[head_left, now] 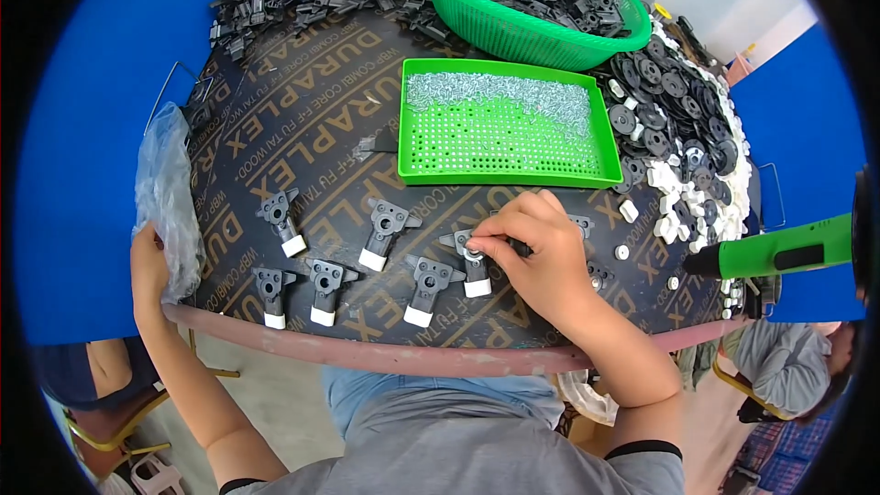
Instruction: Assembling small plastic housings and metal components using a motorized screwdriver.
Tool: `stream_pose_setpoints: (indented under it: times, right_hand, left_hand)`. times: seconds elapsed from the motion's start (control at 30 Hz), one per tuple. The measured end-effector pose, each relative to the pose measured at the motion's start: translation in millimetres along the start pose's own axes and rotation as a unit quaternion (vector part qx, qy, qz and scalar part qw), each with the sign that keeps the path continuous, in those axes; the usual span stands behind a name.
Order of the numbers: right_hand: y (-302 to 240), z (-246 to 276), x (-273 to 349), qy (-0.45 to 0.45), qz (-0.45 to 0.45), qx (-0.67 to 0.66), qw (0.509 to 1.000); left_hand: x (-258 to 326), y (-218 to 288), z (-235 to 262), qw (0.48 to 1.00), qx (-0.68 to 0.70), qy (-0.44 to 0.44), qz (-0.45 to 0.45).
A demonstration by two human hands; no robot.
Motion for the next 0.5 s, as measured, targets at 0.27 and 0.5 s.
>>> stream_pose_setpoints:
  times: [0.27, 0.5]
  right_hand:
    - [6.1, 20.2, 7.0, 0.067, -0.023, -0.068, 0.995]
    - [1.9, 12.3, 5.3, -0.010, 0.029, -0.024, 0.999]
  left_hand:
    - [11.3, -7.4, 18.1, 0.999, 0.017, 0.021, 0.030]
    - [4.8, -39.8, 15.0, 0.996, 0.063, 0.063, 0.011]
Point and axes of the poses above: each hand's wrist, its own x-axis away from the middle knuckle, its own z-axis out of the back of the hand, y = z × x, the point moved 5 cm from there along -x, towards the middle knuckle, and after that the axes turned 14 degrees about -y, right-handed, at the moved point
